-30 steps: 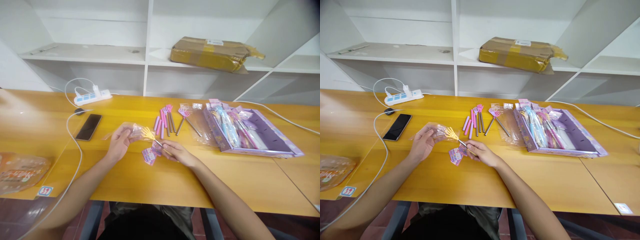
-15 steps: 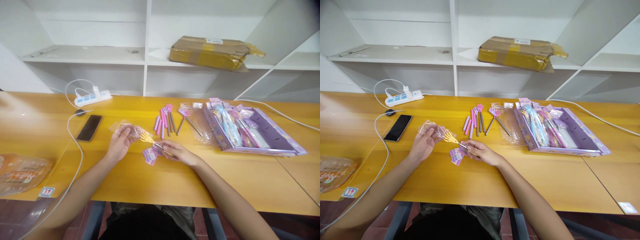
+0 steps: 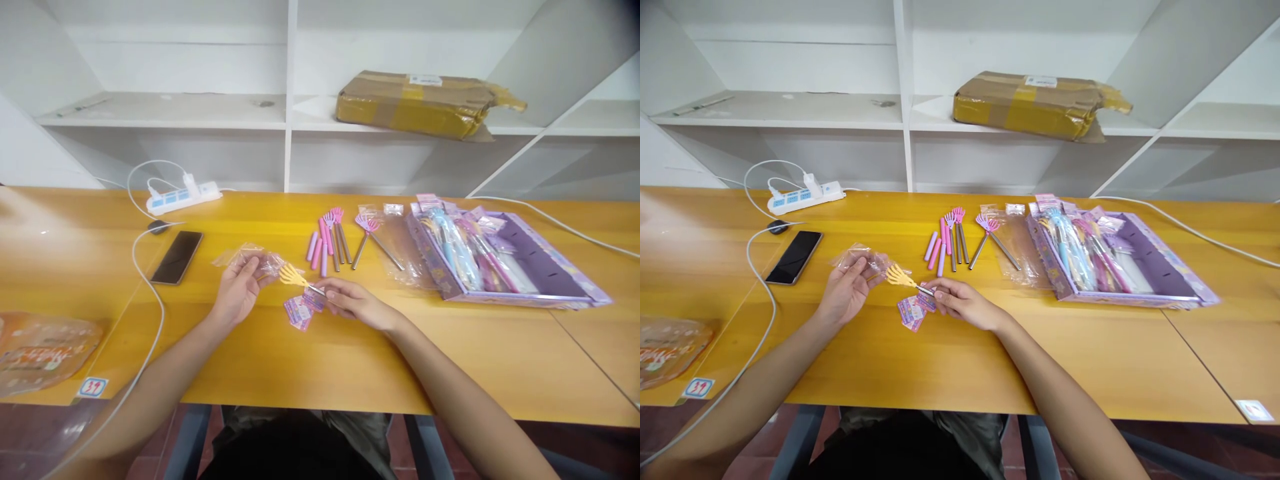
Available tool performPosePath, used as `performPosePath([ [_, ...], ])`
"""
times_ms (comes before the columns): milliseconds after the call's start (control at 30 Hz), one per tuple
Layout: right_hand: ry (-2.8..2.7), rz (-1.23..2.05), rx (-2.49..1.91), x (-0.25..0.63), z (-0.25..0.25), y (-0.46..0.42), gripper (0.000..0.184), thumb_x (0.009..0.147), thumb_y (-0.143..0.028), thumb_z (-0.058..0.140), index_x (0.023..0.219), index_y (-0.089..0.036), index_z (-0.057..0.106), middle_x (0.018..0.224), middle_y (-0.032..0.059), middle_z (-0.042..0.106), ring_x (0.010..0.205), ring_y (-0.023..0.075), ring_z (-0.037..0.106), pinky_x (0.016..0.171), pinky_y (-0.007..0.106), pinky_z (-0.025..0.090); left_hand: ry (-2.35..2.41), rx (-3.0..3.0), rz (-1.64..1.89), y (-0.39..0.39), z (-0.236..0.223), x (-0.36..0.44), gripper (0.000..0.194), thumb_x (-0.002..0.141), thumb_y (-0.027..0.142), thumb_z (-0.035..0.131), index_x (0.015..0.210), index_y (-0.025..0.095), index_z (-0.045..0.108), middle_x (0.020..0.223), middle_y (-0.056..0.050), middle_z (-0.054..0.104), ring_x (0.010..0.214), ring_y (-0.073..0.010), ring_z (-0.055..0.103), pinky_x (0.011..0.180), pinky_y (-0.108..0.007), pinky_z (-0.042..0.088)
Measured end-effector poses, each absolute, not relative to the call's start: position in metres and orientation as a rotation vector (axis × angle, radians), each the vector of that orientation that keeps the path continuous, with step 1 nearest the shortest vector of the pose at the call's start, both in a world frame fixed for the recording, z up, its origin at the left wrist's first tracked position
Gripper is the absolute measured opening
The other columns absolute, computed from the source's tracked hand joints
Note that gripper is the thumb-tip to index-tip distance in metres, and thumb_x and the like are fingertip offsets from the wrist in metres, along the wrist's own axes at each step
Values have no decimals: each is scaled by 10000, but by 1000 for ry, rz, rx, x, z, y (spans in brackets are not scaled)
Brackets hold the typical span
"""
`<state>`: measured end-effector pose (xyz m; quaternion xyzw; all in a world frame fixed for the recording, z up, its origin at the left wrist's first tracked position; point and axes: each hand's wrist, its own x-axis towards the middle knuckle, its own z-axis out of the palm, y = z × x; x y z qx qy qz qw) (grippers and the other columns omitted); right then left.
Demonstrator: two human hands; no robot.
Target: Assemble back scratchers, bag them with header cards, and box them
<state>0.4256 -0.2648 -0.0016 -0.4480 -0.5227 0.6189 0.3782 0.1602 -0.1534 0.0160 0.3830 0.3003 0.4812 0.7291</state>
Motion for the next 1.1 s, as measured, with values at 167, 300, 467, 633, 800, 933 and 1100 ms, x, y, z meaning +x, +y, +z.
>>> performPosePath([
  [167, -1347, 1582, -1144, 426, 0, -266, 530, 1012, -599, 621, 1332, -176, 622, 724, -47, 533, 526, 76, 324, 491, 237, 208, 659, 852, 1040, -155, 15, 161, 256, 849, 344, 862, 1001, 205, 710, 1105, -64, 799, 1043, -214, 775, 839, -332, 660],
  [300, -1361, 1570, -1139, 426, 0, -266, 532, 1014, -600, 616, 1340, -180, 623, 726, -46, 532, 537, 84, 339, 503, 241, 232, 645, 885, 1006, -157, 17, 161, 254, 866, 361, 851, 997, 209, 696, 1157, -79, 796, 1096, -232, 770, 853, -333, 654],
  [467, -1424, 1516, -1157, 428, 1, -267, 525, 1039, -588, 585, 1359, -174, 625, 752, -34, 540, 591, 100, 402, 541, 239, 297, 653, 888, 1027, -152, 18, 159, 267, 874, 380, 841, 1002, 206, 685, 1148, -75, 795, 1073, -237, 780, 862, -345, 653],
  [633, -1470, 1455, -1163, 430, 2, -267, 508, 1052, -577, 566, 1357, -177, 633, 772, -21, 551, 646, 118, 456, 581, 241, 349, 654, 898, 980, -155, 18, 160, 280, 862, 373, 853, 1005, 206, 679, 1155, -81, 793, 1062, -223, 771, 824, -326, 655],
  [800, -1495, 1404, -1175, 429, 2, -268, 500, 1047, -584, 571, 1336, -183, 649, 791, -7, 570, 707, 139, 497, 637, 250, 399, 614, 966, 946, -161, 18, 162, 296, 872, 400, 850, 999, 213, 659, 1131, -80, 791, 1195, -270, 737, 854, -356, 653],
  [933, -1518, 1381, -1164, 427, 4, -268, 494, 1056, -580, 554, 1331, -181, 648, 856, 16, 601, 746, 145, 510, 657, 255, 416, 612, 990, 953, -163, 17, 163, 308, 851, 396, 873, 985, 218, 660, 1083, -64, 796, 1183, -288, 745, 896, -415, 655],
  [1100, -1559, 1344, -1168, 425, 7, -268, 455, 1063, -575, 539, 1255, -182, 667, 825, 5, 604, 715, 141, 505, 672, 265, 422, 620, 990, 980, -163, 19, 162, 316, 815, 340, 906, 972, 215, 662, 1059, -52, 807, 1150, -272, 759, 899, -398, 655],
])
